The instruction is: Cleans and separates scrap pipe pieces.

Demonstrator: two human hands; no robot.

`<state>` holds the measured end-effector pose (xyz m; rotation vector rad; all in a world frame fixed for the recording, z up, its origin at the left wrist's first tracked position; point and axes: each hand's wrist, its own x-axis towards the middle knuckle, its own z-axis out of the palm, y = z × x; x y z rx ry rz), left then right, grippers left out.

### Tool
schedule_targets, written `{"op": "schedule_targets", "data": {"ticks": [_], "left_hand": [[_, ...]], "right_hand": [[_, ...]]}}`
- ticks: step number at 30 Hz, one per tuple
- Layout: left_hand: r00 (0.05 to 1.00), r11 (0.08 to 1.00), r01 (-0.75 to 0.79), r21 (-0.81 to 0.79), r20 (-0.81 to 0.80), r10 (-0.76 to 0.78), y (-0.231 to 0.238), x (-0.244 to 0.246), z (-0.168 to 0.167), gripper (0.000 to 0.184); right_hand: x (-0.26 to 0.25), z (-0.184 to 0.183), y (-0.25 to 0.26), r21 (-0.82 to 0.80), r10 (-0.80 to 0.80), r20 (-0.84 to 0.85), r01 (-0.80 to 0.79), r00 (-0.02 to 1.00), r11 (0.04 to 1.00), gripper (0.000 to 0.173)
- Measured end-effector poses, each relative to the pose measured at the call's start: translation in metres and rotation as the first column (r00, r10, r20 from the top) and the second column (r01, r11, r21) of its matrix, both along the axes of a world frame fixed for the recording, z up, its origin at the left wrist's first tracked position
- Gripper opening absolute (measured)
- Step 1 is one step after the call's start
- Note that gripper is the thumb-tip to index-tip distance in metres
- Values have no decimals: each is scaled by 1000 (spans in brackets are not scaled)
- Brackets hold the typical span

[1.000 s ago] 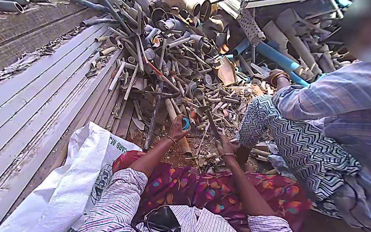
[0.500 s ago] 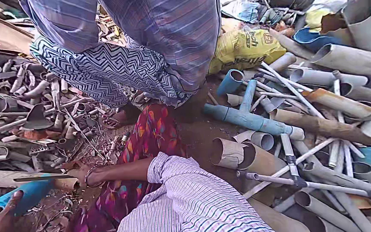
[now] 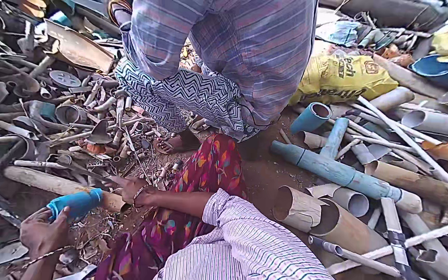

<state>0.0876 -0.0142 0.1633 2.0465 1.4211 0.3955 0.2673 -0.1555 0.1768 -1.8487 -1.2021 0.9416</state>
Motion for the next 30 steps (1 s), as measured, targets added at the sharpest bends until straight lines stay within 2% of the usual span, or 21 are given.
{"op": "schedule_targets", "data": {"ticks": [2, 5, 7, 11, 16, 20, 23, 26, 30], "left_hand": [[1000, 996, 25, 90, -1, -26, 0, -1, 8, 36], [1000, 993, 0, 120, -24, 3, 0, 2, 17, 26], [1000, 980, 26, 196, -5, -26, 5, 0, 13, 24], [985, 938, 152, 313, -132, -115, 7, -1, 17, 19], [959, 846, 273, 458, -195, -204, 7, -4, 8, 19], [948, 870, 283, 404, -258, -189, 9, -7, 7, 22], [948, 940, 214, 267, -290, -134, 9, -5, 17, 26], [939, 969, 171, 177, -329, -105, 7, -1, 24, 27], [939, 966, 173, 194, -329, -102, 3, 0, 24, 27]], "right_hand": [[5, 14, 0, -55, -35, -13, 34, 999, 998, 47], [5, 3, 7, -165, -65, 11, 65, 998, 984, 47], [2, -2, 13, -208, -78, 32, 83, 996, 974, 48], [-6, -2, 12, -99, -116, 63, 122, 991, 988, 47], [-15, -5, 10, 47, -158, 69, 155, 985, 987, 45], [-15, -13, 10, 4, -100, 76, 100, 992, 995, 46], [-16, -13, 10, -39, -60, 85, 63, 995, 997, 46], [-17, -13, 8, -4, -75, 86, 75, 993, 997, 46], [-19, -15, 6, 89, -93, 114, 83, 989, 993, 45]]}}
